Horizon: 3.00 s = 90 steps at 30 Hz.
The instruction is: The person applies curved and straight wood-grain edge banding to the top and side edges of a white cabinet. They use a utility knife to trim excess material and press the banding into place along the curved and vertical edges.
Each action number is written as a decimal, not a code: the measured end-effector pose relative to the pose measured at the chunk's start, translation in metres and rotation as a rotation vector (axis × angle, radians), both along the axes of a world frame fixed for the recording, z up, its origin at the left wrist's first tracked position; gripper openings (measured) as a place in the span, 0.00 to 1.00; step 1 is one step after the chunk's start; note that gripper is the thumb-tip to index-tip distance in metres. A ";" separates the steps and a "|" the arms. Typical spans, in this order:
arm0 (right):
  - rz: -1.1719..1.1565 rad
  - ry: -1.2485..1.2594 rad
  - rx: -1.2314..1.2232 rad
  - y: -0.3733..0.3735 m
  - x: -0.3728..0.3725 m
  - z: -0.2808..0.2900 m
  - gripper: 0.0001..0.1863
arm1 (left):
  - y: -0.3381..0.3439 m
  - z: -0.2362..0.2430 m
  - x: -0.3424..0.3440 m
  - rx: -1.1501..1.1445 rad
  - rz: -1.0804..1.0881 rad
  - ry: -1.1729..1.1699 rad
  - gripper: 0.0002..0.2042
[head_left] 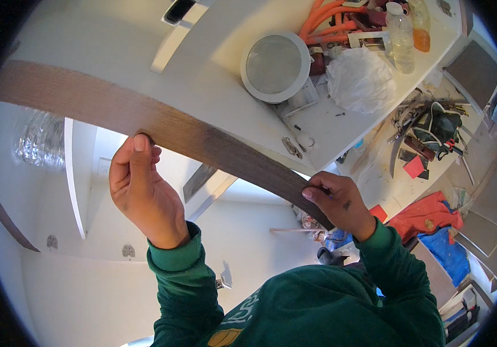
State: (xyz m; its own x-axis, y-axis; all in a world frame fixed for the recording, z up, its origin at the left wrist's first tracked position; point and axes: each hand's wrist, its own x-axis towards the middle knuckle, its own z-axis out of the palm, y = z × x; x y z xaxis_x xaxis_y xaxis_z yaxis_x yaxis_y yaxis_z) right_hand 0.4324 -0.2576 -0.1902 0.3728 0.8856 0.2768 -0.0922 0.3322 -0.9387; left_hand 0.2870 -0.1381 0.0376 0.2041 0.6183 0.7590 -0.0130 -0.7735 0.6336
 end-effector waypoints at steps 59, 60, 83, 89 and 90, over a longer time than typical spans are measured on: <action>0.146 0.066 -0.314 0.021 0.008 -0.083 0.12 | -0.006 -0.195 -0.006 -0.071 0.029 0.162 0.07; 0.145 0.062 -0.313 0.022 0.009 -0.084 0.12 | -0.005 -0.194 -0.006 -0.070 0.028 0.163 0.07; 0.145 0.057 -0.308 0.032 0.009 -0.082 0.12 | 0.002 -0.193 -0.006 -0.100 0.034 0.246 0.07; 0.151 0.031 -0.288 0.032 0.013 -0.084 0.11 | 0.002 -0.193 -0.004 -0.040 0.058 0.247 0.07; 0.149 0.041 -0.279 0.030 0.012 -0.088 0.10 | 0.002 -0.194 -0.004 -0.031 0.048 0.264 0.07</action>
